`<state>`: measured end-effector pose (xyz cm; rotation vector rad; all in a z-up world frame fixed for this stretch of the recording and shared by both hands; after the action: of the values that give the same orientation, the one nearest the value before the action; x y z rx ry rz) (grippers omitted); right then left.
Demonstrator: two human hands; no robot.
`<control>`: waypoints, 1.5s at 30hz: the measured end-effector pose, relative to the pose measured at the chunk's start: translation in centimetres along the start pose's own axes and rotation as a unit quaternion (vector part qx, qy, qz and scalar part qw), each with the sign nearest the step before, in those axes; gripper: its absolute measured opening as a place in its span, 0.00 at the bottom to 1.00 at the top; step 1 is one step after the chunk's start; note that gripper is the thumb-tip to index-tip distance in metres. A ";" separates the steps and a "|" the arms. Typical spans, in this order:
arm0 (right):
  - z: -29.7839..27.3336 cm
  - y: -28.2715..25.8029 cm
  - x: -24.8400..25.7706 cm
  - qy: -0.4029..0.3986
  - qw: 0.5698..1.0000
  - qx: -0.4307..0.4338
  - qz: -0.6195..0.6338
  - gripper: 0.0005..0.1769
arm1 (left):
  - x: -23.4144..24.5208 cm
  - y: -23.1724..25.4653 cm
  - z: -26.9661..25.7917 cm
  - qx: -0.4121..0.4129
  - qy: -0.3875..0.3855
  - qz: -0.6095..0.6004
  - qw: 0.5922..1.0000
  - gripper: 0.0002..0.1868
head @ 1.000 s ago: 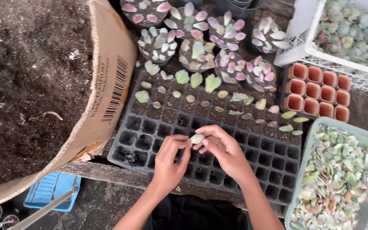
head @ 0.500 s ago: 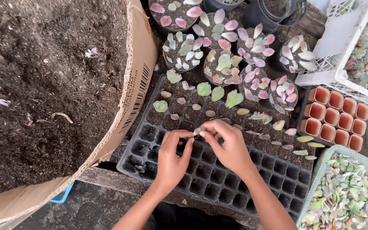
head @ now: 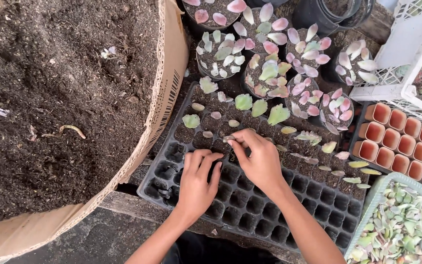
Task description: The person fills a seedling tray with soil from a large bag and places succulent leaves into the cells. The person repeatedly scoops soil and presses it into the tray, then arranges leaves from a container into the prepared cells.
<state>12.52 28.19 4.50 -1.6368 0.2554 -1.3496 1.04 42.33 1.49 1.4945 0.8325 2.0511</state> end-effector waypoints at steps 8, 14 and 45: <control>-1.1 -0.5 -0.6 0.009 0.998 0.037 -0.058 0.02 | -0.2 -0.4 -0.2 -0.006 -0.001 -0.006 1.000 0.07; -1.8 -0.3 -1.6 0.032 0.986 0.082 -0.140 0.01 | -0.2 -0.6 -0.3 -0.003 -0.002 -0.013 1.000 0.07; -2.1 -1.2 -1.0 -0.030 0.998 0.008 -0.045 0.15 | 0.4 -0.2 -0.4 0.010 -0.032 -0.029 0.999 0.06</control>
<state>9.94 28.40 4.60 -1.6900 0.1359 -1.3629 0.50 42.67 1.52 1.5212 0.8634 1.9474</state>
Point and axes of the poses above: each hand's wrist, its own z-axis towards the middle knuckle, its own x-axis out of the back of the hand, y = z × x, the point moved 2 cm from there along z, towards the middle knuckle, and after that the axes turned 11 degrees about z, right-handed, at the moved point
